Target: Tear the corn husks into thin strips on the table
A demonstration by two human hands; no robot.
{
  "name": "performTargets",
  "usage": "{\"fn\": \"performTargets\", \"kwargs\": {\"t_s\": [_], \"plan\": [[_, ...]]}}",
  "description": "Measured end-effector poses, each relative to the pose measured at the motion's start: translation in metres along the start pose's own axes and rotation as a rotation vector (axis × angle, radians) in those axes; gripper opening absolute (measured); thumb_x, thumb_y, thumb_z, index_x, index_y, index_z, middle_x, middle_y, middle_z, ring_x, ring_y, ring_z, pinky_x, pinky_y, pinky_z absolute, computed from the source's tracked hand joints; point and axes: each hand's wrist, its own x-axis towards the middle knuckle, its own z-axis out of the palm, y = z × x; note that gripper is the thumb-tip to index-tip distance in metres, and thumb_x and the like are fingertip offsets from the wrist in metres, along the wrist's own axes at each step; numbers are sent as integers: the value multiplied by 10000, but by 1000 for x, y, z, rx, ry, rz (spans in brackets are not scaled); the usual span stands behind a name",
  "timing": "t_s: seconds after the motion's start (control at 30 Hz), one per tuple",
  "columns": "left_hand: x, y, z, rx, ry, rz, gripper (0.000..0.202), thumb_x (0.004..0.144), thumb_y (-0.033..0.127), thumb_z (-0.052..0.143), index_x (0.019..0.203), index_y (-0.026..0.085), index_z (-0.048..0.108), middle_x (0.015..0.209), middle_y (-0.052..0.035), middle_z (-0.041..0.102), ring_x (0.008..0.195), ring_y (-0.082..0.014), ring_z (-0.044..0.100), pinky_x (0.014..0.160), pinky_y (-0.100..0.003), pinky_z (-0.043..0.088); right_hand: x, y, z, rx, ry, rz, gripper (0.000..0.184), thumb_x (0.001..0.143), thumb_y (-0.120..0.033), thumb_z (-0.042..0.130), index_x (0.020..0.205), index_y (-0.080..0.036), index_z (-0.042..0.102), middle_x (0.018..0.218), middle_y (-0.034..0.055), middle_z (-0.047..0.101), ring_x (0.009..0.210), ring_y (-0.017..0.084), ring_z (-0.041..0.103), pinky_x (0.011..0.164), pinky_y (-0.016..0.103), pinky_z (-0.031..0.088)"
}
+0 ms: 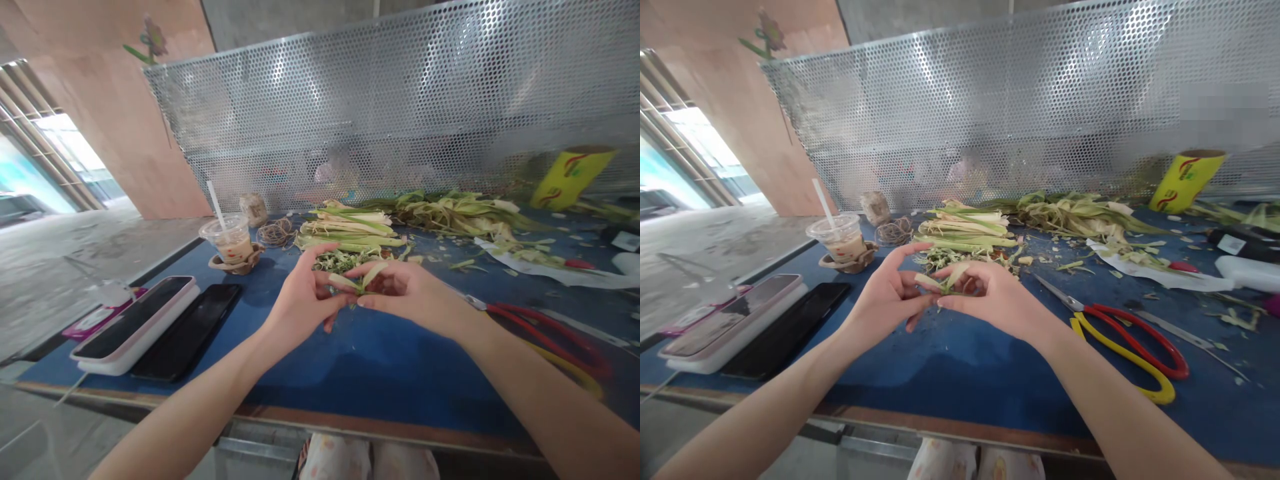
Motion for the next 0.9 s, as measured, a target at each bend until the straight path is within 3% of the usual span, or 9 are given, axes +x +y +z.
{"fn": "performTargets", "kwargs": {"t_s": [0.13,0.23,0.33,0.43,0.6,0.73,0.9], "plan": [[-1,1,-1,1,-17,-8,851,667,138,647,1331,274,133,750,20,620,341,-44,479,345,-176,414,-1,1,3,-316,122,-105,193,700,-375,645,808,-217,668,813,41,588,640,145,508,584,299,423],[-2,2,-2,38,11,-36,965,672,149,649,1367,274,-8,710,22,613,339,-32,435,323,-152,371,-2,1,4,-456,227,-215,210,688,-382,656,836,-233,655,844,40,513,710,159,506,612,298,420],[-3,0,-2,77,28,-46,1027,676,175,656,1364,295,-97,714,19,619,355,-31,418,320,-142,356,-2,0,4,-496,233,-267,157,701,-346,652,793,-225,609,903,41,508,837,177,518,736,315,423],[-4,-3,-2,106,47,-26,1059,667,216,677,1358,314,-119,721,18,624,370,-38,429,325,-144,361,-2,-1,3,-517,210,-269,106,729,-313,625,775,-224,590,913,40,527,869,175,525,761,313,421],[-3,0,0,95,53,-44,1074,641,207,699,1367,290,-88,705,25,617,345,-31,423,315,-139,346,-2,-1,4,-376,162,-261,35,737,-192,569,759,-219,578,865,34,543,754,145,546,570,244,452],[-3,5,1,14,39,-91,1067,635,173,698,1373,268,-66,707,24,614,329,-27,421,302,-140,340,-3,0,5,-160,142,-147,32,739,-244,569,748,-215,564,911,45,513,663,125,560,411,205,467],[-4,7,-1,-31,54,-70,1048,632,186,705,1372,278,-31,708,36,606,318,-21,422,296,-136,337,-4,-1,7,-71,158,-154,63,740,-274,587,755,-214,580,911,36,580,545,90,550,382,204,478]]}}
